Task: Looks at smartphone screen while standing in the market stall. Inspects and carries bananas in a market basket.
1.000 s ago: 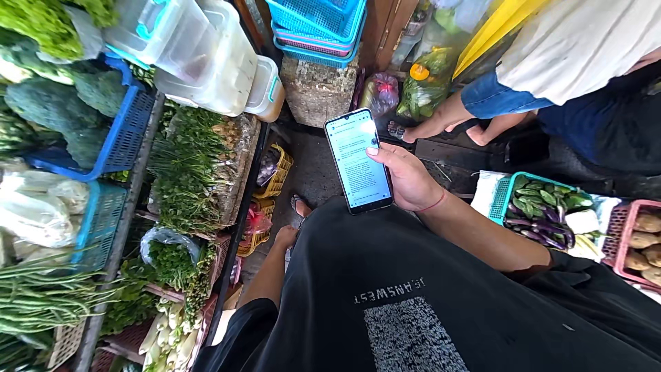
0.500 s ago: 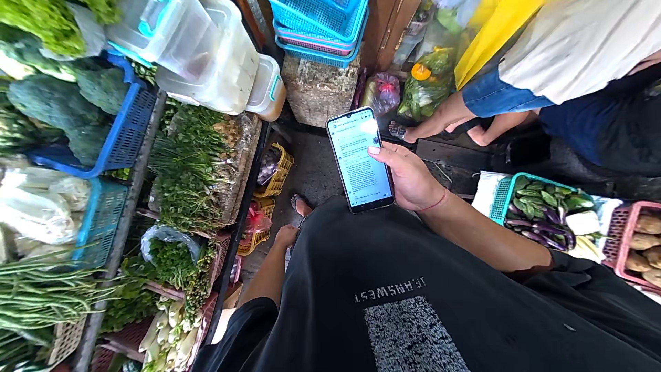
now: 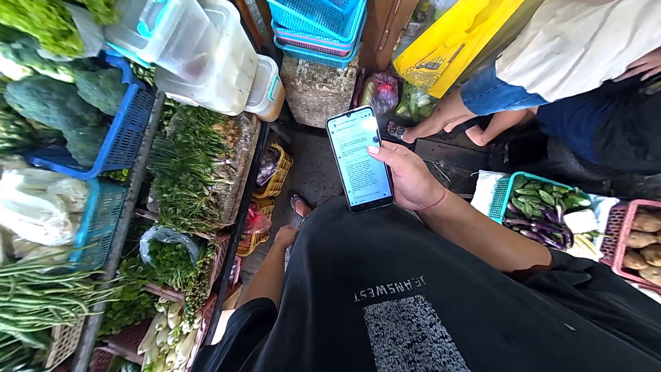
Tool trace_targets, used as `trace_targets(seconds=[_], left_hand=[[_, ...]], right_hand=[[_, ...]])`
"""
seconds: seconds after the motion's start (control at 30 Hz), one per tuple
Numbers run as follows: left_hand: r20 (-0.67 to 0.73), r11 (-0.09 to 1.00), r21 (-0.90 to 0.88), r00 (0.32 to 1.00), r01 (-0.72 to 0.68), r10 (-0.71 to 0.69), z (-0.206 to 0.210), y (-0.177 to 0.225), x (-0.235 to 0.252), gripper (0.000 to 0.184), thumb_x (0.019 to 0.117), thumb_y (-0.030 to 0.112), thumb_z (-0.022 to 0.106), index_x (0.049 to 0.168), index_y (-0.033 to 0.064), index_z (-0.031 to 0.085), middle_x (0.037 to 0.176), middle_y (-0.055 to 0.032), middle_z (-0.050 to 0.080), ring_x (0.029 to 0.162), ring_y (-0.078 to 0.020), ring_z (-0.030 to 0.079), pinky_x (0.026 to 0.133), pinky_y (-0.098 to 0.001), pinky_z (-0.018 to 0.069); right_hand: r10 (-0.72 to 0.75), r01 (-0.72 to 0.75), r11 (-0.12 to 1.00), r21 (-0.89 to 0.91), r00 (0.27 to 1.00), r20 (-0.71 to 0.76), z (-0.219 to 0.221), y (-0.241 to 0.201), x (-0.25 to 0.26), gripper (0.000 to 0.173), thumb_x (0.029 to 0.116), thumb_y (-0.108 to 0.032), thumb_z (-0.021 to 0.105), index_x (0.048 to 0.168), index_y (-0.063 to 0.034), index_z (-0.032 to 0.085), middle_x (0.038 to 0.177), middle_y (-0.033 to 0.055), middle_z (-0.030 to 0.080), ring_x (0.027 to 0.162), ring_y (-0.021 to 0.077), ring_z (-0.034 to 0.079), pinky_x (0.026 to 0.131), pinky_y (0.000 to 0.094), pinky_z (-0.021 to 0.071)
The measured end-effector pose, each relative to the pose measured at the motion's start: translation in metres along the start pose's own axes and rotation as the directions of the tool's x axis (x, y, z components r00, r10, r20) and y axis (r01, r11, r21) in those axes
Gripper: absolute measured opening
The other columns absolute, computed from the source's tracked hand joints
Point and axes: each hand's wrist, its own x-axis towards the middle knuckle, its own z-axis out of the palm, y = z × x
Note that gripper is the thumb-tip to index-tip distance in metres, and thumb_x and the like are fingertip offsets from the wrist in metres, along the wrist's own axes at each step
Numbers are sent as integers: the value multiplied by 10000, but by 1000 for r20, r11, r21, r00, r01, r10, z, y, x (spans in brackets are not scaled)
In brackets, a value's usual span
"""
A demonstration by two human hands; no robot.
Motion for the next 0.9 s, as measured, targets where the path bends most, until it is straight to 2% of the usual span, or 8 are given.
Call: trace_targets(seconds=[0.13,0.3,0.47,0.6,0.77,0.9], left_hand=[[-5,1000,-7,1000,5,-5,1,-1,0,436,1018,415,526,1178,42,687,1121,-214,692,1012,-351,678,891,-583,524],[-5,1000,-21,1000,4,-4,0,0,-3,444,1021,415,524,1191,38,686,1148,-219,691,1065,-359,672,927,-592,518],[-7,1000,-13,1000,-5,5,1,0,-3,447,1023,418,523,1191,38,688,1152,-220,692,1064,-362,675,928,-592,520],[-13,1000,-28,1000,-12,11,2,-1,0,432,1013,410,538,1152,31,693,1116,-217,694,1021,-355,677,901,-586,523],[-5,1000,-24,1000,-6,6,4,-2,3,451,1021,417,532,1196,31,685,1146,-228,688,1031,-367,677,908,-596,524],[-11,1000,-10,1000,-9,9,7,-6,11,461,1023,435,524,1182,34,688,1127,-227,693,1010,-366,684,894,-595,530]], right_hand=[[8,-8,1000,4,1000,-10,1,1,1,352,1098,-304,417,1261,-69,622,1069,128,738,918,200,746,796,391,642],[4,-4,1000,13,1000,-6,1,3,0,355,1099,-302,414,1264,-64,620,1068,136,737,919,209,747,794,401,643],[9,-9,1000,15,1000,0,1,3,0,353,1099,-303,416,1257,-65,624,1064,136,738,913,203,747,792,393,643],[9,-9,1000,6,1000,4,0,3,0,357,1097,-313,423,1259,-70,628,1058,133,739,916,203,746,793,391,643],[2,-2,1000,-9,1000,0,1,2,-1,356,1098,-302,405,1265,-75,621,1063,123,738,911,197,744,790,389,642],[-1,1,1000,-9,1000,0,1,3,-2,358,1100,-298,404,1268,-68,619,1068,126,737,916,200,744,794,393,643]])
